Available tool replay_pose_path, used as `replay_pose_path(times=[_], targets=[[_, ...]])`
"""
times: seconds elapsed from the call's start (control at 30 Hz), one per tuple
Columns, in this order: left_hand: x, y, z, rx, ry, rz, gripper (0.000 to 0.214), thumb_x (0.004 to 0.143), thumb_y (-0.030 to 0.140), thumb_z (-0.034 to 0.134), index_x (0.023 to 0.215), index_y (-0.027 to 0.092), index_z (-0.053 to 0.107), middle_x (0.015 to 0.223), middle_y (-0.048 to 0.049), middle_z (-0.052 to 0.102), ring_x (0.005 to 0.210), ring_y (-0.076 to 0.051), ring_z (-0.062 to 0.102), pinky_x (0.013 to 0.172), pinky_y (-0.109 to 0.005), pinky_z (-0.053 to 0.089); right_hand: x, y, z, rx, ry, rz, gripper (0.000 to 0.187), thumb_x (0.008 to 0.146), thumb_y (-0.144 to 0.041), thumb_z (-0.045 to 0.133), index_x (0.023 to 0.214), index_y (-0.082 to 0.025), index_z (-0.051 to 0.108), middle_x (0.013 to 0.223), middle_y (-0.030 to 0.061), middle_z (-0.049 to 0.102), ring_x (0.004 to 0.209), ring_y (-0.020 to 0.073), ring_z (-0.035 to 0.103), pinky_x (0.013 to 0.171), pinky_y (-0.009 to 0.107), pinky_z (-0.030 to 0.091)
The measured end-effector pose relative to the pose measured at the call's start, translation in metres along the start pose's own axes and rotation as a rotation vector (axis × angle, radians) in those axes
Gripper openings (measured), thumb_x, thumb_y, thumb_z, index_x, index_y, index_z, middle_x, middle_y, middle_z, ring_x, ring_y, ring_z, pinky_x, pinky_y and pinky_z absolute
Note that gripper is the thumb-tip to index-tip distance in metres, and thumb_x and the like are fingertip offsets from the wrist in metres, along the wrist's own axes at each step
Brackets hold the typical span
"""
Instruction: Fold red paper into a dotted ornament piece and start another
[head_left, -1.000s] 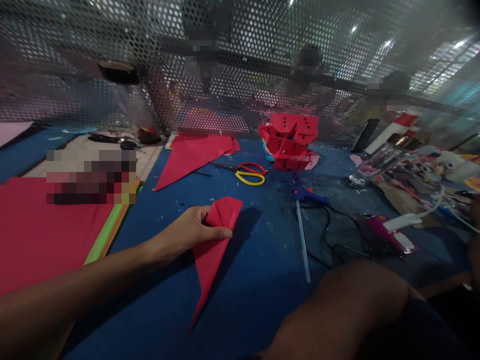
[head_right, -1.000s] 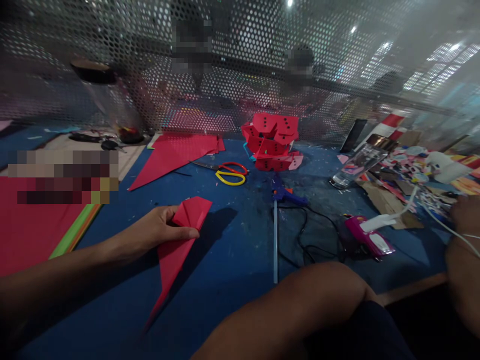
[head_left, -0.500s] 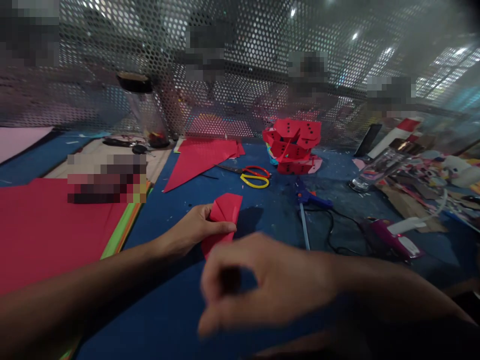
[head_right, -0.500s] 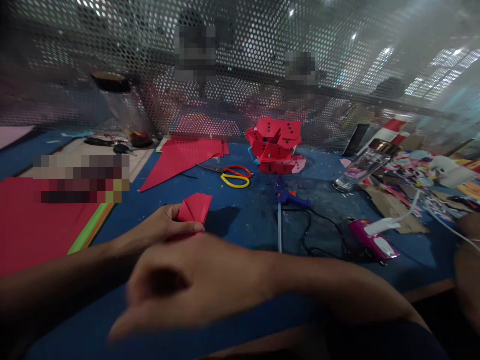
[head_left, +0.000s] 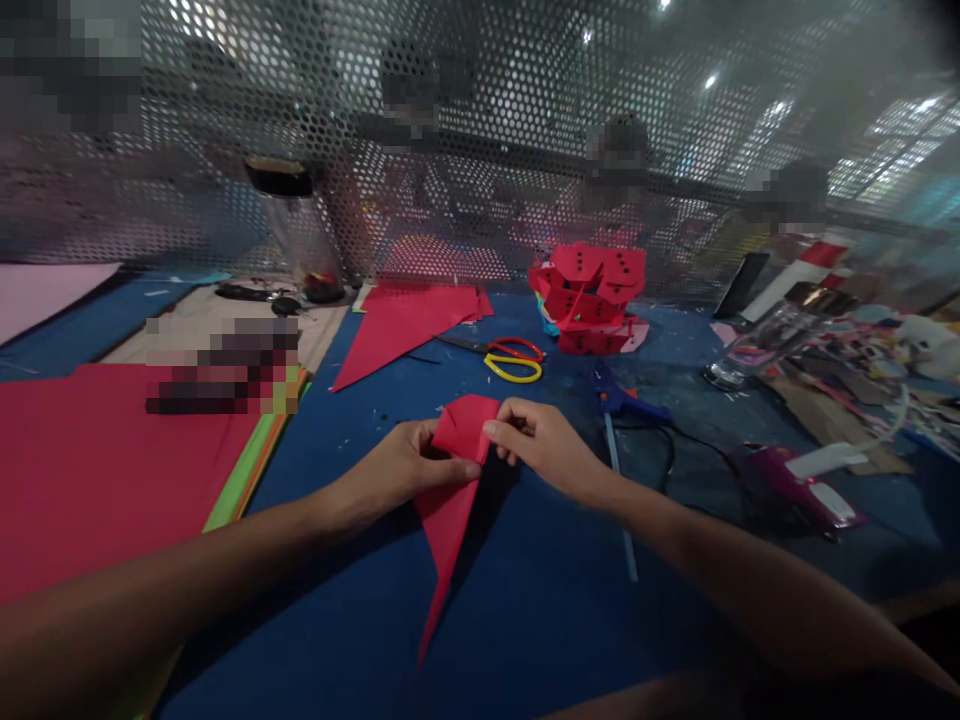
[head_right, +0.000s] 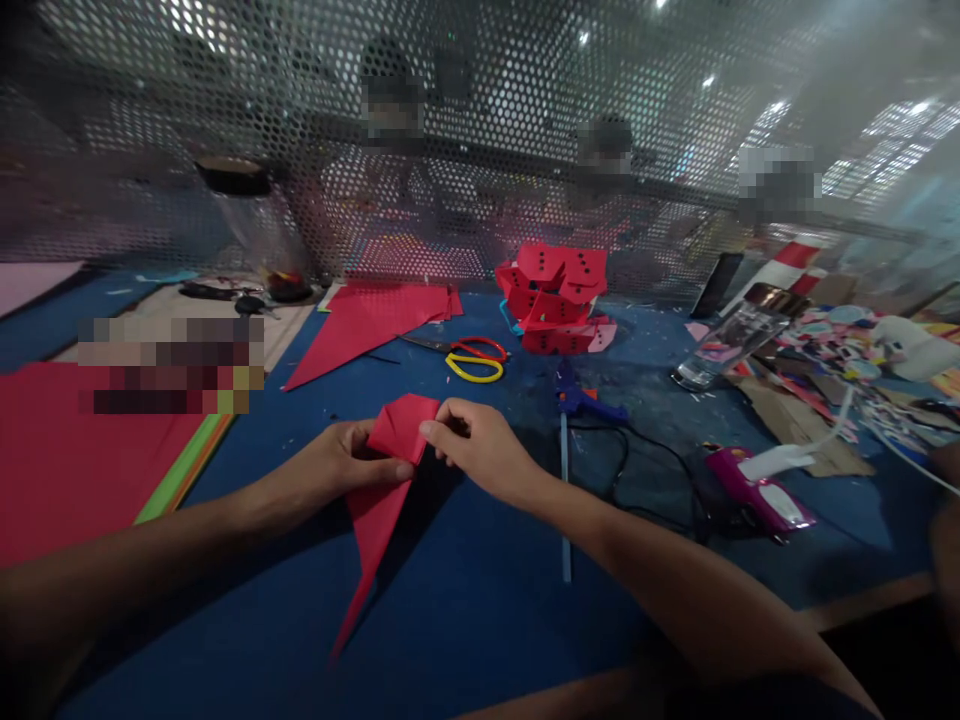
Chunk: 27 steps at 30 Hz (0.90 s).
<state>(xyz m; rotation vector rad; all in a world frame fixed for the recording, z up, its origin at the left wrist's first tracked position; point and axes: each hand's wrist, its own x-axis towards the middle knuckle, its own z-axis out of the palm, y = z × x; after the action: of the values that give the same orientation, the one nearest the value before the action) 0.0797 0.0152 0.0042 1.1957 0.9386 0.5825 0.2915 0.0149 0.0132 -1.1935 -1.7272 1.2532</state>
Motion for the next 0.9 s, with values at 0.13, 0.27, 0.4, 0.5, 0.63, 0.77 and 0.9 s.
replay_pose_path(times=[0.13, 0.27, 0.4, 0.5, 0.63, 0.77, 0.9], targets=[[-0.0004, 0.0025, 0.0022, 0.043, -0.011, 0.001, 0.028, 0.065, 0.029, 0.089, 0.083, 0.016, 0.071, 0.076, 0.0006, 0.067, 0.065, -0.013, 0.054, 0.061, -0.024, 0.042, 0.0003, -0.0008, -0.0026, 0.027, 0.040, -0.037, 0.031, 0.093, -0.046, 0.065, 0.077, -0.021, 0.058, 0.068, -0.0028, 0.061, 0.060, 0.0113, 0.058, 0.062, 0.026, 0.046], [-0.0028, 0.0055, 0.0032, 0.069, 0.008, 0.000, 0.029, 0.067, 0.032, 0.087, 0.087, 0.017, 0.073, 0.075, 0.0007, 0.066, 0.064, -0.012, 0.052, 0.058, -0.023, 0.039, -0.0014, 0.0005, -0.0008, 0.037, 0.000, -0.016, 0.033, 0.096, -0.049, 0.063, 0.079, -0.021, 0.059, 0.069, -0.0026, 0.063, 0.058, 0.0106, 0.057, 0.060, 0.025, 0.045], [-0.0024, 0.0044, 0.0025, 0.101, -0.003, 0.021, 0.030, 0.070, 0.039, 0.086, 0.089, 0.018, 0.074, 0.080, -0.0010, 0.069, 0.067, -0.015, 0.056, 0.059, -0.024, 0.043, -0.0023, 0.0018, 0.0014, 0.032, -0.009, -0.023, 0.034, 0.094, -0.050, 0.066, 0.078, -0.020, 0.059, 0.070, -0.0026, 0.064, 0.059, 0.0105, 0.058, 0.061, 0.026, 0.045], [-0.0009, 0.0015, 0.0015, 0.122, -0.004, 0.037, 0.030, 0.071, 0.041, 0.085, 0.089, 0.019, 0.075, 0.083, -0.0006, 0.071, 0.069, -0.015, 0.059, 0.062, -0.024, 0.044, -0.0013, 0.0032, 0.0006, 0.033, 0.016, -0.035, 0.033, 0.094, -0.048, 0.066, 0.078, -0.020, 0.059, 0.070, -0.0025, 0.064, 0.059, 0.0107, 0.058, 0.062, 0.026, 0.045], [-0.0007, -0.0007, 0.0006, 0.174, 0.021, 0.036, 0.033, 0.071, 0.045, 0.086, 0.085, 0.017, 0.072, 0.080, -0.0004, 0.070, 0.067, -0.014, 0.058, 0.061, -0.024, 0.044, 0.0002, 0.0048, -0.0014, 0.022, 0.041, -0.041, 0.030, 0.095, -0.044, 0.065, 0.078, -0.020, 0.060, 0.069, -0.0026, 0.064, 0.059, 0.0104, 0.058, 0.061, 0.025, 0.044], [-0.0012, -0.0002, 0.0013, 0.225, 0.049, 0.042, 0.039, 0.072, 0.048, 0.084, 0.090, 0.016, 0.068, 0.082, -0.0014, 0.068, 0.070, -0.016, 0.059, 0.063, -0.026, 0.045, 0.0012, 0.0053, -0.0023, 0.029, 0.048, -0.010, 0.030, 0.095, -0.045, 0.063, 0.078, -0.020, 0.059, 0.069, -0.0022, 0.064, 0.058, 0.0107, 0.058, 0.059, 0.025, 0.044], [-0.0016, -0.0019, 0.0037, 0.264, 0.170, 0.155, 0.042, 0.072, 0.041, 0.084, 0.095, 0.019, 0.058, 0.088, 0.0010, 0.065, 0.077, -0.016, 0.059, 0.067, -0.025, 0.046, 0.0036, 0.0080, -0.0036, 0.040, 0.074, -0.006, 0.030, 0.094, -0.046, 0.063, 0.078, -0.021, 0.059, 0.068, -0.0023, 0.064, 0.057, 0.0107, 0.057, 0.059, 0.026, 0.043]])
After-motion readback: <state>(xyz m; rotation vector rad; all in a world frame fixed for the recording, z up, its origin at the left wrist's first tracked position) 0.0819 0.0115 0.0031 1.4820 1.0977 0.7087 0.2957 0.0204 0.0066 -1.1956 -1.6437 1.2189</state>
